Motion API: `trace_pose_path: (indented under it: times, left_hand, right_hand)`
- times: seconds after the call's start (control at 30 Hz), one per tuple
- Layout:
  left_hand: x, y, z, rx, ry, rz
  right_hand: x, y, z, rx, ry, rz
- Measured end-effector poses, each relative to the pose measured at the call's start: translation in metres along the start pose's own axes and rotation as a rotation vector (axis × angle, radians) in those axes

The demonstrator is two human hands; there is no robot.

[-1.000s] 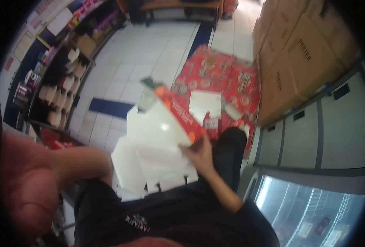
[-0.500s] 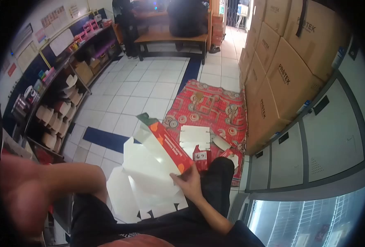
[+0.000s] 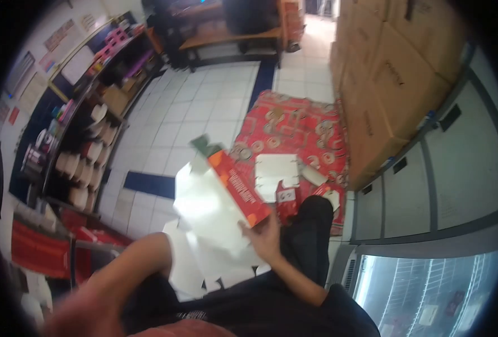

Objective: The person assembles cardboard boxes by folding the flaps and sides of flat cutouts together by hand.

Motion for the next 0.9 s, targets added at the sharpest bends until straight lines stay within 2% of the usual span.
trace_pose_path:
  times: [0.1,0.13,0.17,0.27,0.33,0.4,0.43,0.47,0.5,0.53,0.57,0.6,0.67,0.7,0.73,0.8,0.9]
  left_hand:
    - [0.036,-0.097,-0.048,-0.69,0.001,0.064]
    - [0.057,-0.133,-0.054,-0.848,-0.049,0.023]
    - [0.08,-0.165,-0.051,-0.971,-0.101,-0.021]
    - [0.121,-0.212,-0.026,-1.197,-0.337,-0.029]
    - [0.119,-0.212,-0.012,-1.19,-0.245,-0.052]
    - [0.114,-0.214,-0.005,-1.189,-0.164,-0.105]
    - [0.109,-0.215,-0.004,-1.116,-0.056,-0.152]
    - [0.106,-0.214,-0.004,-1.037,0.051,-0.199]
    - [0.11,-0.202,-0.004,-0.903,0.068,-0.238]
    - [0.111,-0.201,-0.009,-0.903,0.061,-0.245]
    - [0.113,-0.202,-0.011,-0.807,0.085,-0.339]
    - [0.115,-0.206,-0.01,-0.712,0.107,-0.43]
    - [0.119,-0.215,-0.01,-0.719,0.125,-0.48]
    - [0.119,-0.217,-0.009,-0.685,0.164,-0.518]
    - [0.119,-0.22,-0.009,-0.65,0.204,-0.558]
    - [0.117,-0.226,-0.011,-0.684,0.198,-0.576]
    - [0.111,-0.225,-0.018,-0.694,0.207,-0.634]
  right_hand:
    - [-0.007,0.001,-0.01,-0.092,-0.066,0.007]
    - [-0.016,0.005,-0.015,-0.276,-0.225,-0.063]
    - [-0.018,0.01,-0.018,-0.465,-0.392,-0.126]
    - [-0.027,0.006,-0.014,-0.463,-0.322,-0.078]
    - [-0.031,0.009,-0.022,-0.483,-0.329,-0.063]
    - [-0.028,0.015,-0.037,-0.303,-0.56,-0.309]
    - [-0.026,0.023,-0.059,-0.324,-0.774,-0.519]
    - [-0.026,0.024,-0.077,-0.319,-0.779,-0.505]
    - [-0.024,0.024,-0.094,-0.344,-0.642,-0.49]
    - [-0.022,0.023,-0.106,-0.37,-0.504,-0.476]
    - [-0.023,0.021,-0.115,-0.411,-0.333,-0.444]
    - [-0.02,0.018,-0.116,-0.407,-0.337,-0.44]
    - [-0.007,0.013,-0.121,-0.578,-0.327,-0.264]
    - [0.001,0.014,-0.127,-0.514,-0.472,-0.203]
    - [0.005,0.015,-0.125,-0.516,-0.477,-0.198]
    - [0.007,0.019,-0.113,-0.334,-0.311,-0.138]
    - [0.015,0.011,-0.098,-0.306,-0.236,-0.076]
Point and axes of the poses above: each hand's wrist, its own y-axis towards the middle knuckle, its own x-axis out of the palm, z = x × y, the point moved 3 cm from there along y, towards the middle knuckle, and after that the axes turned 12 degrees about -x, right-handed, at the moved point
